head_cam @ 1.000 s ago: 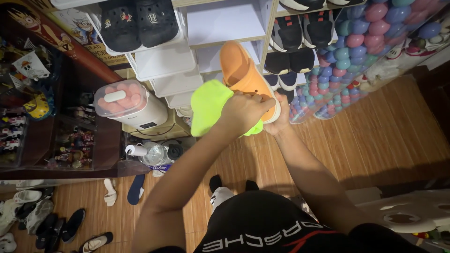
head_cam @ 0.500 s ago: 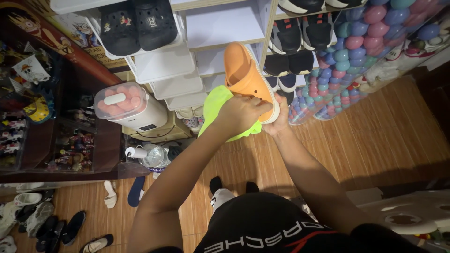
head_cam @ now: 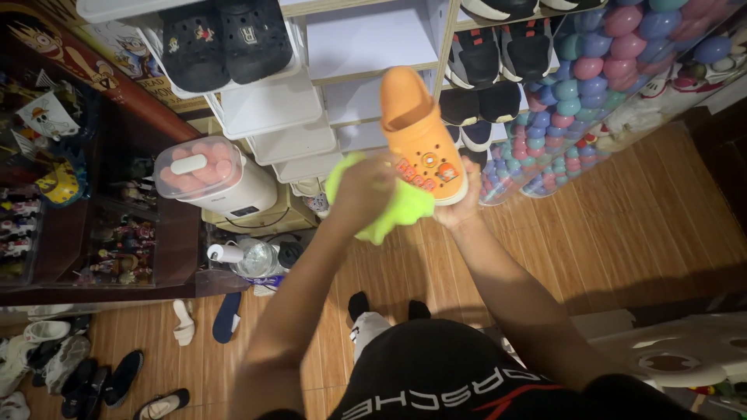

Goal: Picking up various shoes from the floor, wiping some with a cloth, and placing them into a white shoe rack.

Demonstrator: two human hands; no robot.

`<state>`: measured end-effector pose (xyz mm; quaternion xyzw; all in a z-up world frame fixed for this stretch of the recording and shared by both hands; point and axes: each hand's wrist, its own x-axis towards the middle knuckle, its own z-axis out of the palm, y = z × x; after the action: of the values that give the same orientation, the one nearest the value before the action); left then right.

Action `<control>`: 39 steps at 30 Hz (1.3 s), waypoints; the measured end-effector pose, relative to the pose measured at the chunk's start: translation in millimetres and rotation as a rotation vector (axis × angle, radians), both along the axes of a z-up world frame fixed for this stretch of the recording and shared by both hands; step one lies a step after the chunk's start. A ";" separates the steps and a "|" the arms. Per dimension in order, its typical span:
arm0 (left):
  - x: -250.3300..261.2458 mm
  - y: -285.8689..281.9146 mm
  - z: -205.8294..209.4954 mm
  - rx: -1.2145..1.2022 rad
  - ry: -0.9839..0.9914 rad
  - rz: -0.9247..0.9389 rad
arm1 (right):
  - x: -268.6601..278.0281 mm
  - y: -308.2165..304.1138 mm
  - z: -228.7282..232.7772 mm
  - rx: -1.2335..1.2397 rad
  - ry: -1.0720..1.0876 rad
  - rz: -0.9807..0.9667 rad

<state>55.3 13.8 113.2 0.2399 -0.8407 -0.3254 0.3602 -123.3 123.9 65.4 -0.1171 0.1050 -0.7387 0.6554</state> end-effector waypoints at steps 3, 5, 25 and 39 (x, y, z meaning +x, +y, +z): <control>16.4 -44.0 -45.9 0.390 0.692 0.379 | 5.7 0.8 22.9 -0.145 -0.052 0.059; 7.6 -40.6 -31.1 0.724 0.779 0.314 | 10.4 1.4 18.0 -0.148 -0.047 0.059; -44.3 -62.3 -31.2 0.702 0.263 0.129 | -25.8 49.2 -134.7 0.491 0.380 -0.364; -133.4 -156.7 120.9 -0.685 0.220 0.675 | -1.2 88.7 -109.9 0.525 0.400 -0.345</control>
<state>-78.1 -142.9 234.1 0.3309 -0.7316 0.0812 0.5905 -124.5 212.6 -44.4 -0.0675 0.4350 -0.7487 0.4956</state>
